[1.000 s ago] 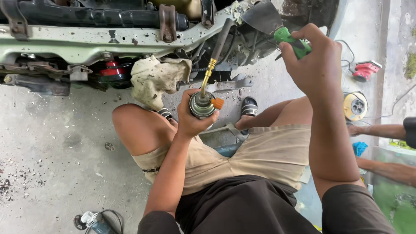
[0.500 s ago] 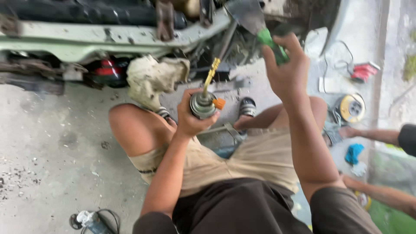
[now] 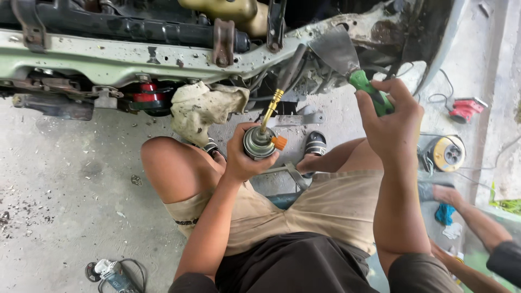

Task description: The person uses a blowtorch to heat a metal part of a car's front frame. They hold the torch in one hand and a scraper in the other, applying heat to the area and occasionally scraping the surface.

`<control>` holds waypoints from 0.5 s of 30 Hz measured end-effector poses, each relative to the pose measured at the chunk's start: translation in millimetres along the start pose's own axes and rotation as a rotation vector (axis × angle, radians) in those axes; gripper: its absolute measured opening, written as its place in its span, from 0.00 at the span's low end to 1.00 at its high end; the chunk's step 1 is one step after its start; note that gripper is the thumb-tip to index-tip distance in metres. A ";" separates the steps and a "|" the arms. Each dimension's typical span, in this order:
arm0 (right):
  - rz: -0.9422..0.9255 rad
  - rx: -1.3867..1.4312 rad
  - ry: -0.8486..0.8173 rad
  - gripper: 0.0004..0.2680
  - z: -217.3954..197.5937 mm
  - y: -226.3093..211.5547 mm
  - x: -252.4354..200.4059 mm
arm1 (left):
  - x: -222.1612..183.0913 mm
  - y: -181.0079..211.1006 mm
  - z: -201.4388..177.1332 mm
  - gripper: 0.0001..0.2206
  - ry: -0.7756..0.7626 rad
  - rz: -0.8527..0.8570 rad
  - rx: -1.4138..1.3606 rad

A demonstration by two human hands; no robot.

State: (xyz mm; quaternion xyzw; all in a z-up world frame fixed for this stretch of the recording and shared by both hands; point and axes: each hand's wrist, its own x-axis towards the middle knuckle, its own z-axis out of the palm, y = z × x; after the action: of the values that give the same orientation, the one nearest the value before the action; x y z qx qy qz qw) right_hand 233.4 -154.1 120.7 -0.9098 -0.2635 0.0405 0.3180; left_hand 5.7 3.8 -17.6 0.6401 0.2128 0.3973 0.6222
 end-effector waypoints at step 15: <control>-0.174 0.074 -0.010 0.06 -9.6 -0.9 20.8 | 1.8 13.1 -4.2 0.25 -0.123 -0.088 0.075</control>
State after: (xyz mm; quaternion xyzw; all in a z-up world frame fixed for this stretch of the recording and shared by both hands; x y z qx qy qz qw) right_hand 253.2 -148.3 130.8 -0.8709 -0.3413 0.0270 0.3526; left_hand 0.6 6.0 -4.9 0.6762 0.2167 0.3211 0.6267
